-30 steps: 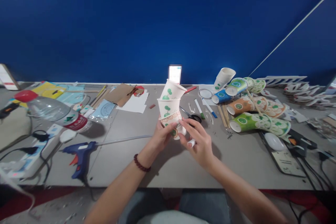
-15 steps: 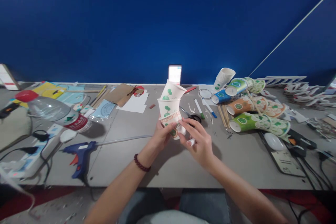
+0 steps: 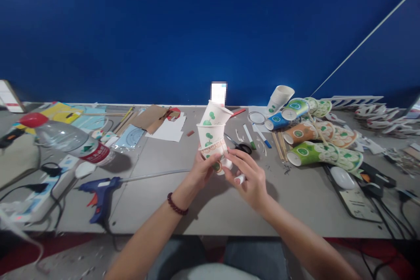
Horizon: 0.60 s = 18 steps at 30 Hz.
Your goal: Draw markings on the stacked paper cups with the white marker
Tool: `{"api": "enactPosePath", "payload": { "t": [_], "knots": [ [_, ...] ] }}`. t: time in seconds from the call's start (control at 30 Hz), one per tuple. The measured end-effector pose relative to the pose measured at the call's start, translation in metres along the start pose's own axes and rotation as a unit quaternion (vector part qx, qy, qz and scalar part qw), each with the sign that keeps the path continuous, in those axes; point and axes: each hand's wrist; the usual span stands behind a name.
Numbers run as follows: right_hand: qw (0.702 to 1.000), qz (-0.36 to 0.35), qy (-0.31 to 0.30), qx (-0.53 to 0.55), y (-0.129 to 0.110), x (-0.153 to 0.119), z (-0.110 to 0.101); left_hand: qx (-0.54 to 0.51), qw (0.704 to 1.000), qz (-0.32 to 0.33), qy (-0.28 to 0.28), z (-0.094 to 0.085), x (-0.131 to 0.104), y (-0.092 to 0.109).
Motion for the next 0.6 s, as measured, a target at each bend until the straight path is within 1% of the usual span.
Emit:
{"api": "enactPosePath", "payload": {
  "t": [0.2, 0.43, 0.5, 0.6],
  "knots": [
    [1.0, 0.005, -0.002, -0.01, -0.001, 0.0, 0.001, 0.003, 1.0, -0.008, -0.001, 0.001, -0.001, 0.002],
    [1.0, 0.007, -0.021, -0.017, 0.007, -0.009, 0.002, -0.005, 1.0, 0.002, -0.012, 0.001, -0.001, 0.002],
    [1.0, 0.004, -0.018, -0.011, 0.008, -0.01, 0.002, -0.004, 1.0, 0.006, -0.008, 0.0, -0.001, 0.002],
    [1.0, -0.002, 0.003, -0.004, 0.004, -0.007, 0.002, 0.001, 1.0, 0.009, -0.006, 0.0, 0.0, 0.002]
  ]
}}
Point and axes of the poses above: each hand's wrist, its own x-axis towards the middle knuckle, its own z-axis out of the palm, y = z × x, and after that the axes turned 6 degrees about y, right-handed
